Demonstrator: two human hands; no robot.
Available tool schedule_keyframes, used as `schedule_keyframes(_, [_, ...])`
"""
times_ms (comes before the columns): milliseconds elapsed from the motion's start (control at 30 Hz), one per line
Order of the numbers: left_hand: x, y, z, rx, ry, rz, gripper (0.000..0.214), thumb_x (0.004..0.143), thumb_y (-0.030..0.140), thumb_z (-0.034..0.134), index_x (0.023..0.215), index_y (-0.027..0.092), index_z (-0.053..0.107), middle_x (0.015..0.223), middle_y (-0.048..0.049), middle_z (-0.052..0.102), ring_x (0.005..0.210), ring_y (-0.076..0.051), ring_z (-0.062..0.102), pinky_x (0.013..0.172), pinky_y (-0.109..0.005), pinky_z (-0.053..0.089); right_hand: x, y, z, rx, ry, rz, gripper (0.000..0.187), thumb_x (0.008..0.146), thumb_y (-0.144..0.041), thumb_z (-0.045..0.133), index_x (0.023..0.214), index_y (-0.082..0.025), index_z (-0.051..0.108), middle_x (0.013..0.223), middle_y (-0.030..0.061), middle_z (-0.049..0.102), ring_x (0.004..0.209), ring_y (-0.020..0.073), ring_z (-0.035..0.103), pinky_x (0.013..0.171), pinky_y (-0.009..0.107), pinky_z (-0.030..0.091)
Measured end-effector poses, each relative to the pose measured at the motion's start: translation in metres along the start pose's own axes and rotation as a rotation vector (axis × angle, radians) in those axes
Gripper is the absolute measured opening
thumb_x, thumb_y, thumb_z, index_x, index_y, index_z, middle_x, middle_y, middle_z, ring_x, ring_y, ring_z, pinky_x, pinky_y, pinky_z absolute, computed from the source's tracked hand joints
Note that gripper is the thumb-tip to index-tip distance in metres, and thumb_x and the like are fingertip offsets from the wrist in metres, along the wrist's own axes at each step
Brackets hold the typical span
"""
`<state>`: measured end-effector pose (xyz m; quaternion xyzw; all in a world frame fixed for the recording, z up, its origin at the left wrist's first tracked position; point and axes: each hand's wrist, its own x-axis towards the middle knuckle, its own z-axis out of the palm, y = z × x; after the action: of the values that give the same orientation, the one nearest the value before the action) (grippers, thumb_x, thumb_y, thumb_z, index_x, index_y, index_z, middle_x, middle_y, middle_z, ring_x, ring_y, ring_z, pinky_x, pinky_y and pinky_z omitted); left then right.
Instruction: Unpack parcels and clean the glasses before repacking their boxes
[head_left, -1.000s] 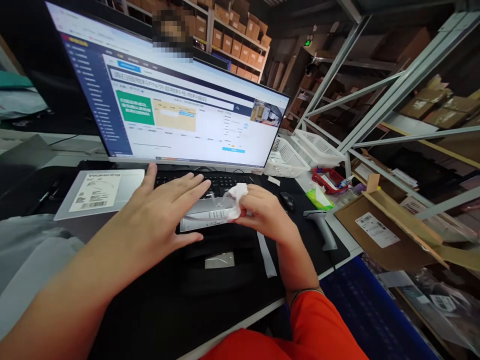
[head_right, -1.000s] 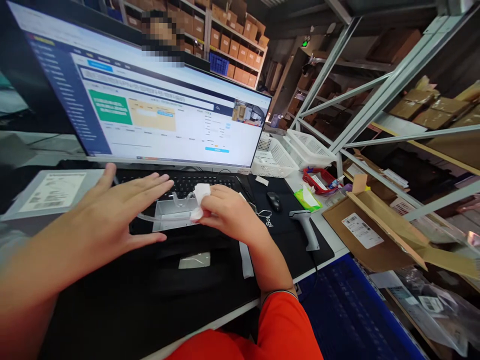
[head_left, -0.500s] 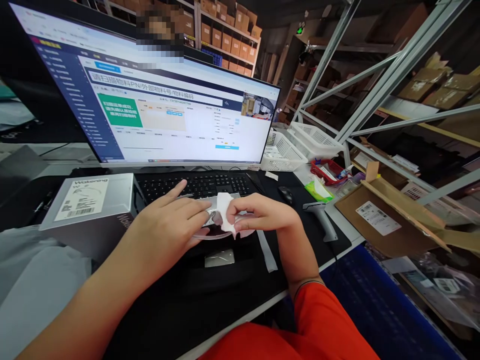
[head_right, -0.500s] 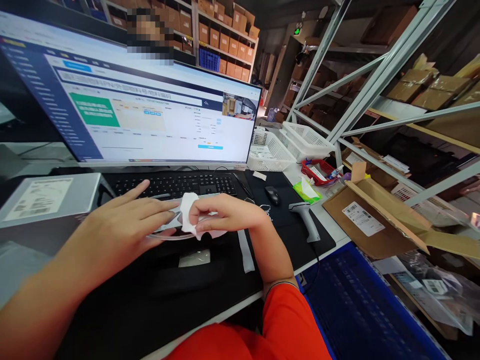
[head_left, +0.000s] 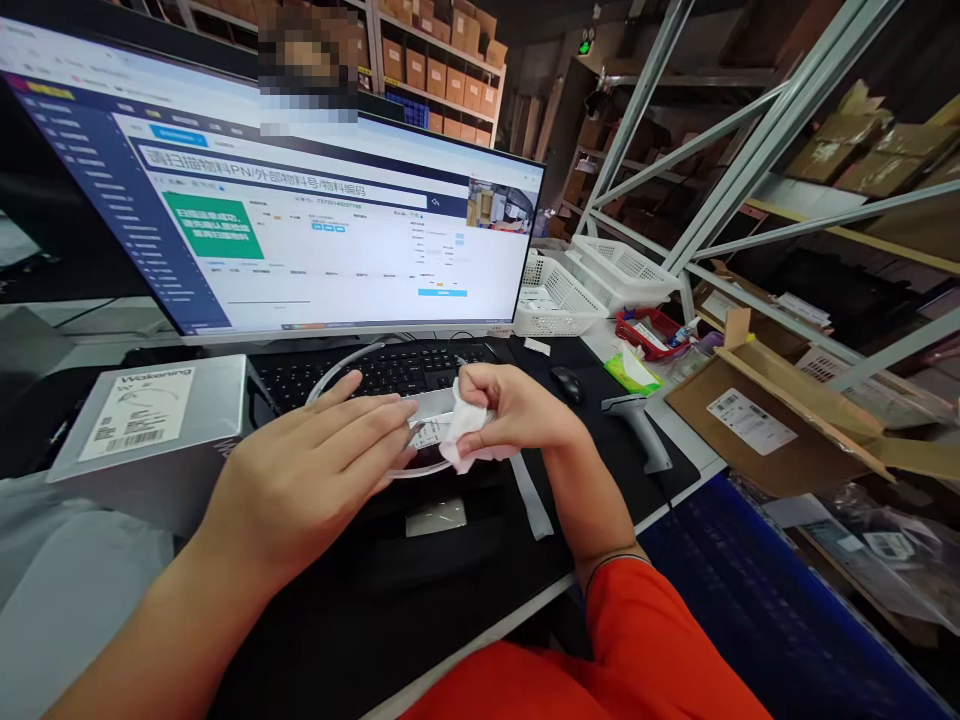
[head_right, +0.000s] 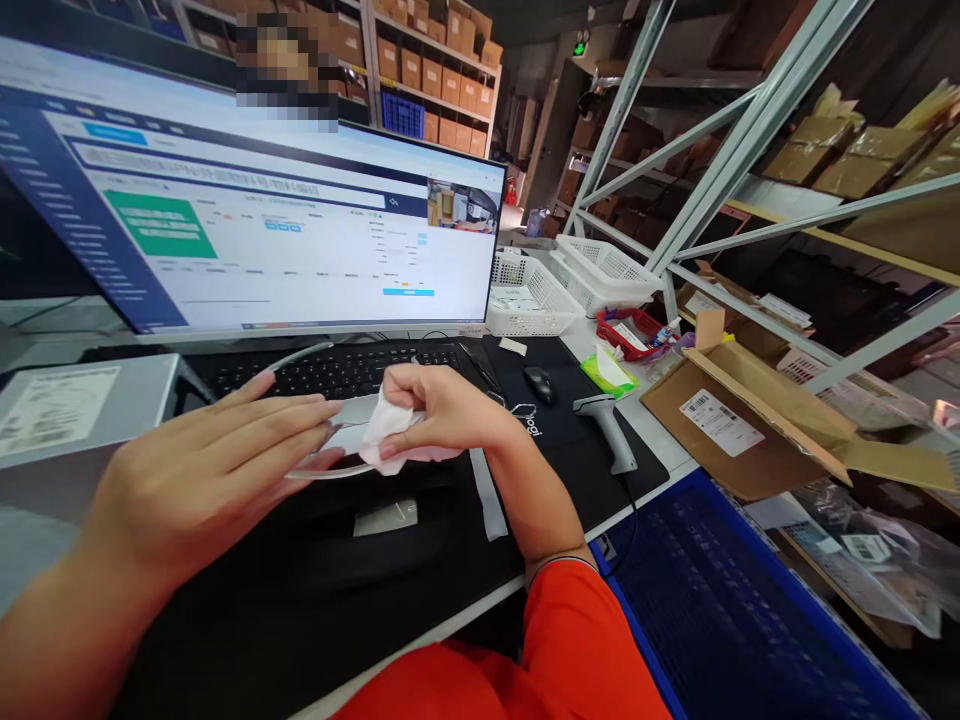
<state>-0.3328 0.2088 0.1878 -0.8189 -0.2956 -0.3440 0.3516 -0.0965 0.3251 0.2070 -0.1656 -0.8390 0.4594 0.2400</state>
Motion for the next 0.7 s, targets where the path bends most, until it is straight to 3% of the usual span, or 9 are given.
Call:
schedule_keyframes(100, [0.002, 0.006, 0.002, 0.006, -0.007, 0.021, 0.015, 0.095, 0.006, 0.073, 0.11, 0.008, 0.071, 0.113, -0.0141, 0.082, 0.105, -0.027, 0.079, 0.112, -0.049, 0.064, -0.003, -0.003, -0.002, -0.032, -0.067, -0.002, 0.055, 0.072, -0.034, 0.094, 0.076, -0.024, 0.04, 0.073, -0.0086, 0.042, 0.068, 0.0113, 0.038, 0.064, 0.025, 0.031])
schedule_keyframes(167, [0.004, 0.011, 0.003, 0.022, -0.014, 0.029, 0.009, 0.098, 0.005, 0.068, 0.106, 0.008, 0.072, 0.109, -0.0136, 0.082, 0.103, -0.025, 0.078, 0.11, -0.046, 0.065, -0.005, -0.01, 0.009, -0.073, -0.025, 0.011, 0.043, 0.075, -0.03, 0.092, 0.084, -0.023, 0.05, 0.079, -0.0074, 0.051, 0.073, 0.0126, 0.047, 0.068, 0.025, 0.037])
schedule_keyframes(233, [0.005, 0.013, 0.004, 0.014, -0.024, 0.014, 0.011, 0.1, 0.007, 0.064, 0.105, 0.01, 0.073, 0.109, -0.0123, 0.082, 0.103, -0.024, 0.078, 0.11, -0.044, 0.064, -0.006, -0.015, 0.02, -0.109, 0.054, 0.036, 0.047, 0.075, -0.034, 0.094, 0.102, -0.024, 0.057, 0.091, -0.005, 0.06, 0.079, 0.0148, 0.056, 0.074, 0.026, 0.044])
schedule_keyframes(367, [0.002, 0.01, 0.002, 0.011, -0.023, -0.004, 0.014, 0.1, 0.008, 0.064, 0.109, 0.013, 0.073, 0.117, -0.0124, 0.082, 0.107, -0.027, 0.079, 0.113, -0.047, 0.064, -0.008, -0.017, 0.03, -0.37, 0.413, 0.011, 0.085, 0.058, -0.056, 0.106, 0.119, -0.023, 0.056, 0.12, 0.0071, 0.063, 0.099, 0.0232, 0.063, 0.088, 0.036, 0.052])
schedule_keyframes(433, [0.0, 0.007, 0.001, 0.009, -0.012, -0.006, 0.012, 0.1, 0.009, 0.066, 0.11, 0.013, 0.073, 0.115, -0.0127, 0.082, 0.107, -0.028, 0.08, 0.113, -0.048, 0.064, -0.009, -0.015, 0.029, -0.52, 0.586, -0.038, 0.081, 0.061, -0.063, 0.104, 0.113, -0.022, 0.058, 0.115, 0.0081, 0.065, 0.099, 0.0241, 0.061, 0.09, 0.038, 0.051])
schedule_keyframes(500, [-0.001, 0.005, 0.0, -0.01, -0.004, -0.017, 0.011, 0.1, 0.012, 0.068, 0.11, 0.013, 0.072, 0.116, -0.013, 0.082, 0.108, -0.028, 0.08, 0.116, -0.048, 0.063, -0.011, -0.013, 0.029, -0.549, 0.549, -0.12, 0.059, 0.079, -0.067, 0.093, 0.098, -0.022, 0.059, 0.095, 0.0032, 0.065, 0.086, 0.0201, 0.059, 0.083, 0.034, 0.047])
schedule_keyframes(567, [-0.001, 0.003, -0.003, -0.024, 0.004, -0.024, 0.01, 0.101, 0.012, 0.067, 0.11, 0.013, 0.071, 0.116, -0.0133, 0.082, 0.108, -0.027, 0.08, 0.116, -0.048, 0.063, -0.012, -0.013, 0.028, -0.469, 0.379, -0.203, 0.052, 0.095, -0.067, 0.079, 0.082, -0.022, 0.056, 0.078, 0.0, 0.062, 0.074, 0.0163, 0.054, 0.075, 0.031, 0.043])
schedule_keyframes(633, [0.0, 0.002, -0.005, -0.017, 0.006, -0.029, 0.011, 0.102, 0.012, 0.067, 0.112, 0.013, 0.07, 0.114, -0.0123, 0.082, 0.107, -0.027, 0.081, 0.113, -0.049, 0.065, -0.014, -0.014, 0.025, -0.324, 0.237, -0.22, 0.053, 0.101, -0.067, 0.071, 0.078, -0.022, 0.056, 0.077, 0.0011, 0.066, 0.072, 0.0153, 0.056, 0.072, 0.03, 0.043])
schedule_keyframes(700, [0.001, 0.001, -0.007, 0.0, 0.009, -0.028, 0.013, 0.101, 0.012, 0.068, 0.114, 0.014, 0.07, 0.112, -0.0103, 0.082, 0.105, -0.026, 0.081, 0.111, -0.048, 0.066, -0.017, -0.017, 0.019, -0.129, 0.204, -0.157, 0.048, 0.103, -0.067, 0.068, 0.091, -0.021, 0.064, 0.09, 0.004, 0.072, 0.079, 0.0161, 0.063, 0.074, 0.028, 0.047])
